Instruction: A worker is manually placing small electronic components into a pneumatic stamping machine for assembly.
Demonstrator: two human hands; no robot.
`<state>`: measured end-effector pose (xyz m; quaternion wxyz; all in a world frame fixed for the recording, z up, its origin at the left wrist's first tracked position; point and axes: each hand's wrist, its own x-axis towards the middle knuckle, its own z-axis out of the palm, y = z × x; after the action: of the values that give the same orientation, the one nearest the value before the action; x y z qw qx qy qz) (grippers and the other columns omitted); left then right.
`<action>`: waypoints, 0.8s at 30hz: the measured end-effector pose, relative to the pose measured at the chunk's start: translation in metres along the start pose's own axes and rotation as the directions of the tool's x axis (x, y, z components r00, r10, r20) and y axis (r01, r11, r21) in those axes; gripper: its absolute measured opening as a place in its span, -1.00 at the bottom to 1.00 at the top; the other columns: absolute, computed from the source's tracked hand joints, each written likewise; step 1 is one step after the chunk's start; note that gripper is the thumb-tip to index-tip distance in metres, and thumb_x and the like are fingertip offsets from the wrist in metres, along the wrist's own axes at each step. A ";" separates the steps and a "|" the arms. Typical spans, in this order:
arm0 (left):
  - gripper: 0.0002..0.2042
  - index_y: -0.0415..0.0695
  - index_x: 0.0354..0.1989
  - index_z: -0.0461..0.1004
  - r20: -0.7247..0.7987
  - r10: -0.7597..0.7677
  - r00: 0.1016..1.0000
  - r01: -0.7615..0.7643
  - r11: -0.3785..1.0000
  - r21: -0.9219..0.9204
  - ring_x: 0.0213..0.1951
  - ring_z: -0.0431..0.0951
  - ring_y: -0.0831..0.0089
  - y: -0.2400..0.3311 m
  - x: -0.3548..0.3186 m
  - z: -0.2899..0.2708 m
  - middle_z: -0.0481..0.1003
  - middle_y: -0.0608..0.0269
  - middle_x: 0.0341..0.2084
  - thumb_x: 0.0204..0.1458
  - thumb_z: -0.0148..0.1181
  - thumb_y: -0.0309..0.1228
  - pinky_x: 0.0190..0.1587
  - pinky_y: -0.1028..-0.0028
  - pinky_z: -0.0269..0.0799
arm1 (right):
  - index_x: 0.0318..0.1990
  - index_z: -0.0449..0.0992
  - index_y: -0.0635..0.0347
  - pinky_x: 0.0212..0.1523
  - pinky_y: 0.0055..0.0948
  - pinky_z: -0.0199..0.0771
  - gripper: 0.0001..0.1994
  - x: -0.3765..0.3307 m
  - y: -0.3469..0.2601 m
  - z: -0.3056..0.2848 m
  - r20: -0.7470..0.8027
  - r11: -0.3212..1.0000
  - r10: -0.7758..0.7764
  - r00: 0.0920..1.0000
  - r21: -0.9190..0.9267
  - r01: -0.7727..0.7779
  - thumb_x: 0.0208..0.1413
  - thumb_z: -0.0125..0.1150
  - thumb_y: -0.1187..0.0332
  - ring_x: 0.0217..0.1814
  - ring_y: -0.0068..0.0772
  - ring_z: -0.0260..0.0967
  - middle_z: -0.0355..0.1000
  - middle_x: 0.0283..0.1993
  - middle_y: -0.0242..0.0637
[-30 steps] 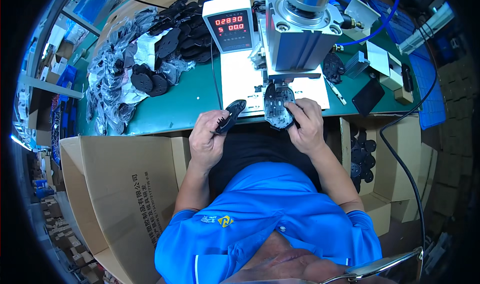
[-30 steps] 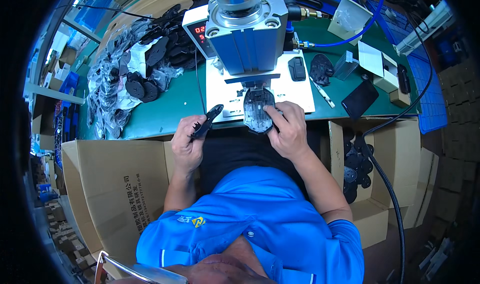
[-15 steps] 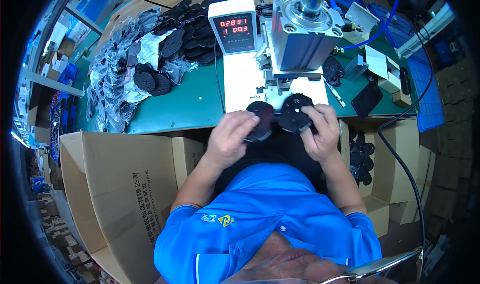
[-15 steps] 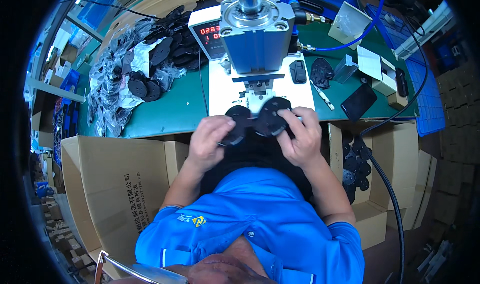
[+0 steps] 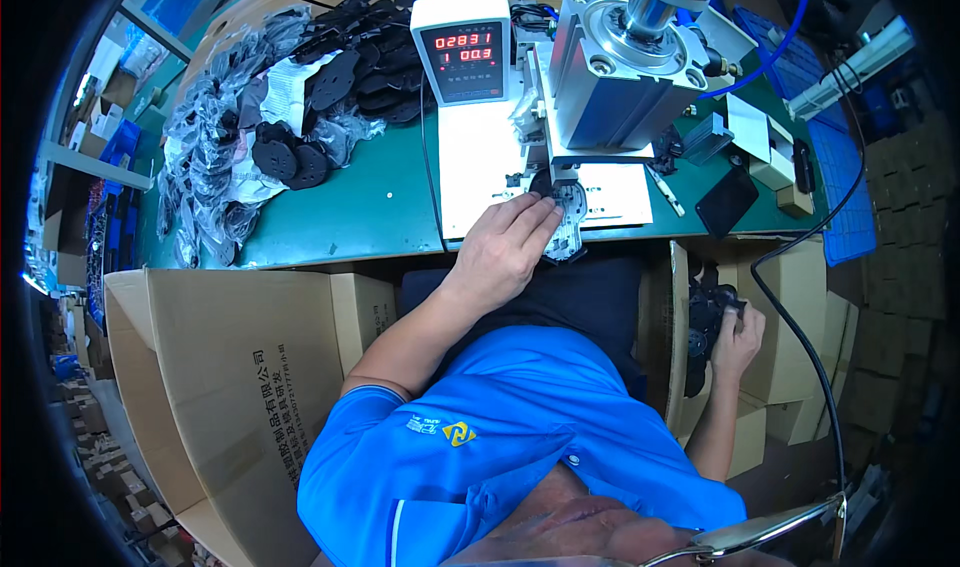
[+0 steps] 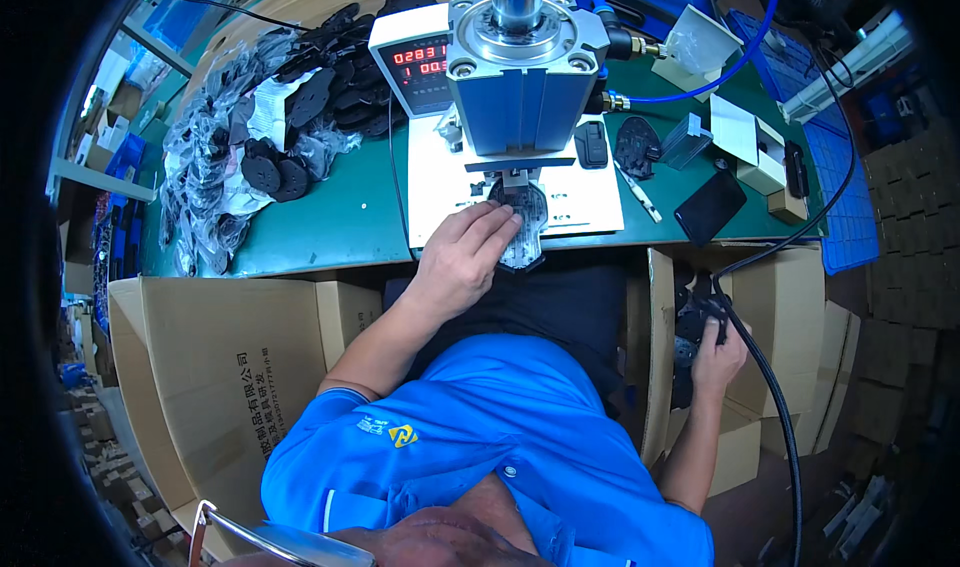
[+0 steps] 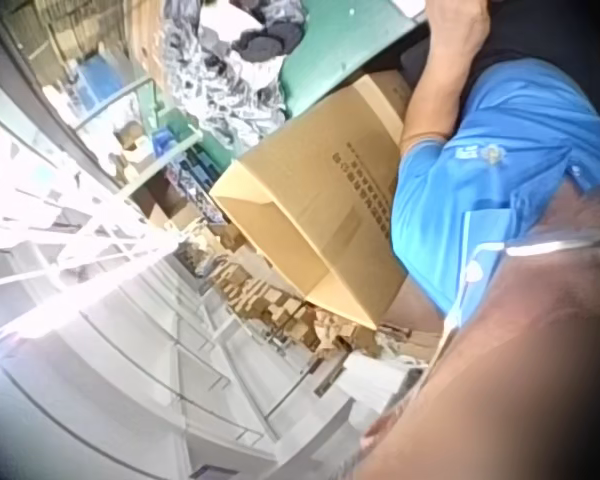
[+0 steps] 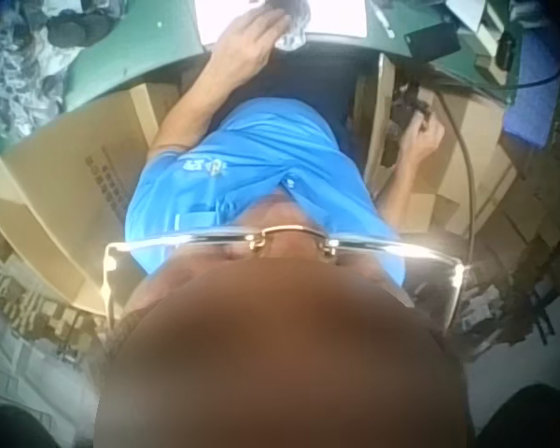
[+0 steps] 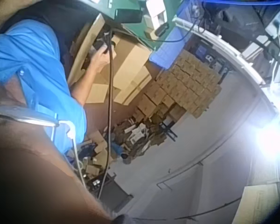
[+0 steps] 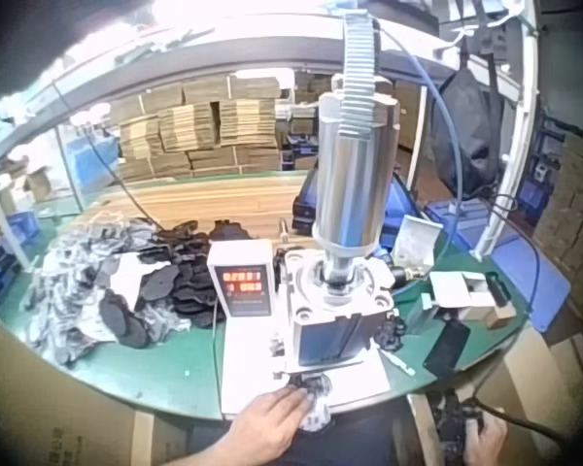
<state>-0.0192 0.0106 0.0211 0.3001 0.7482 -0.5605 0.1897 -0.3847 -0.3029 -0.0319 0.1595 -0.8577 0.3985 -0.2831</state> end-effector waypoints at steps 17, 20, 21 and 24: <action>-0.35 -0.26 0.23 0.71 -0.041 -0.048 0.998 0.045 0.996 -0.081 0.20 0.66 -0.06 0.001 -0.002 0.004 0.66 0.01 0.14 -0.20 0.31 -0.73 0.28 0.06 0.66 | 0.41 0.60 0.27 0.28 0.00 0.63 -0.48 0.018 -0.136 0.059 0.096 0.905 -0.308 0.946 0.337 0.261 0.30 0.43 0.50 0.16 0.09 0.64 0.62 0.21 0.06; -0.35 -0.24 0.22 0.71 -0.034 -0.119 0.992 0.117 0.991 -0.063 0.15 0.66 -0.07 0.003 -0.004 0.002 0.65 0.00 0.08 -0.20 0.31 -0.72 0.25 0.02 0.66 | 0.39 0.64 0.22 0.35 0.05 0.53 -0.45 0.032 -0.196 0.069 0.095 0.780 -0.600 0.794 0.292 0.554 0.21 0.52 0.48 0.28 0.17 0.54 0.57 0.25 0.03; -0.36 -0.23 0.21 0.71 -0.049 -0.104 0.993 0.099 0.990 -0.097 0.14 0.66 -0.08 0.004 -0.003 0.005 0.63 -0.01 0.05 -0.20 0.31 -0.72 0.24 0.00 0.66 | 0.35 0.66 0.20 0.32 0.04 0.53 -0.45 0.035 -0.203 0.080 0.083 0.749 -0.621 0.779 0.356 0.559 0.16 0.54 0.47 0.26 0.19 0.54 0.56 0.23 0.04; -0.44 -0.24 0.20 0.71 -0.055 -0.113 0.992 0.104 0.985 -0.138 0.14 0.66 -0.10 0.004 -0.007 0.010 0.62 -0.04 0.01 -0.11 0.33 -0.67 0.23 0.00 0.65 | 0.28 0.71 0.21 0.32 0.07 0.52 -0.48 0.040 -0.223 0.104 0.051 0.705 -0.669 0.742 0.360 0.611 0.09 0.51 0.50 0.26 0.22 0.53 0.55 0.24 0.05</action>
<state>-0.0254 0.0080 0.0099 0.3773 0.7492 -0.5209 0.1579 -0.1680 -0.1877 0.0116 0.2227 -0.9263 0.0074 -0.3037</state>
